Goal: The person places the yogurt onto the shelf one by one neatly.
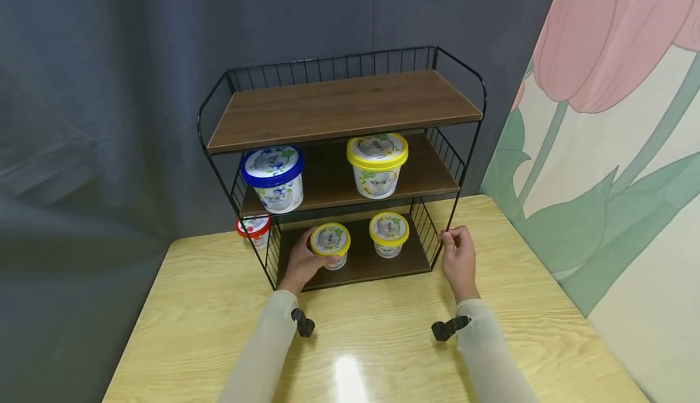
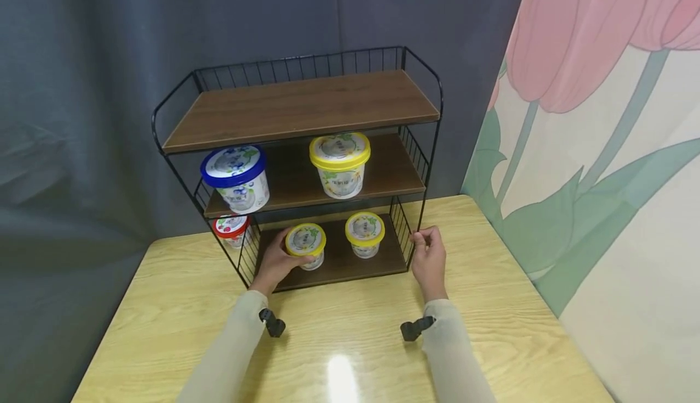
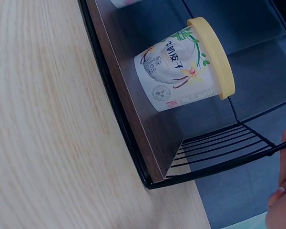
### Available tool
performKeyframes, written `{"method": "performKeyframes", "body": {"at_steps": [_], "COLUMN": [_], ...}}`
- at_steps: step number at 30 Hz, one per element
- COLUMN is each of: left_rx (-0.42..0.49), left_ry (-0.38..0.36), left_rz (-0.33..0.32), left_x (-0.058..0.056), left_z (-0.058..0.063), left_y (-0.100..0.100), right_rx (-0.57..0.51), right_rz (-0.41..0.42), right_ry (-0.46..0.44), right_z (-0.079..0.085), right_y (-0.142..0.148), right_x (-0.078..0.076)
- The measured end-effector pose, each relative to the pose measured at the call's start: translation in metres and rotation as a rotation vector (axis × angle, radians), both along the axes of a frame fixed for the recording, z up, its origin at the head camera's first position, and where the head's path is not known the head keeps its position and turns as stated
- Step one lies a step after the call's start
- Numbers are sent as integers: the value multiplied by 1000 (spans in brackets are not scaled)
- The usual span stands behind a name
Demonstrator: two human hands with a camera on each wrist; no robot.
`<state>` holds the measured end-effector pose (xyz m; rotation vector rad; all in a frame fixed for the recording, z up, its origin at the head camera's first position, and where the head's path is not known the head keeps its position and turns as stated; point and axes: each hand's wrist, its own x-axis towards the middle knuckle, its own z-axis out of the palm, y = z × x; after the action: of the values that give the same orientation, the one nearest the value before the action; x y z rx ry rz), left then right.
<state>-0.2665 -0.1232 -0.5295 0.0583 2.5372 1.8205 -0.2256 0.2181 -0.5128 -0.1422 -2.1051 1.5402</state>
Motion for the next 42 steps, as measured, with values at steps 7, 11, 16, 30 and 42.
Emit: {"method": "performKeyframes", "body": {"at_steps": [7, 11, 16, 30, 42], "left_rx": [40, 48, 61, 90, 75], "left_ry": [-38, -26, -13, -24, -37], "left_rz": [-34, -63, -126, -143, -190], "left_x": [-19, -21, -24, -29, -33], "left_z": [-1, 0, 2, 5, 5], "left_y": [12, 22, 33, 51, 51], "right_rx": [9, 14, -12, 37, 35], "right_rz": [8, 2, -7, -39, 5], "right_ry": [14, 17, 28, 52, 26], "right_z": [8, -3, -6, -4, -7], "right_y": [-4, 0, -2, -2, -1], "right_x": [3, -1, 2, 2, 1]}}
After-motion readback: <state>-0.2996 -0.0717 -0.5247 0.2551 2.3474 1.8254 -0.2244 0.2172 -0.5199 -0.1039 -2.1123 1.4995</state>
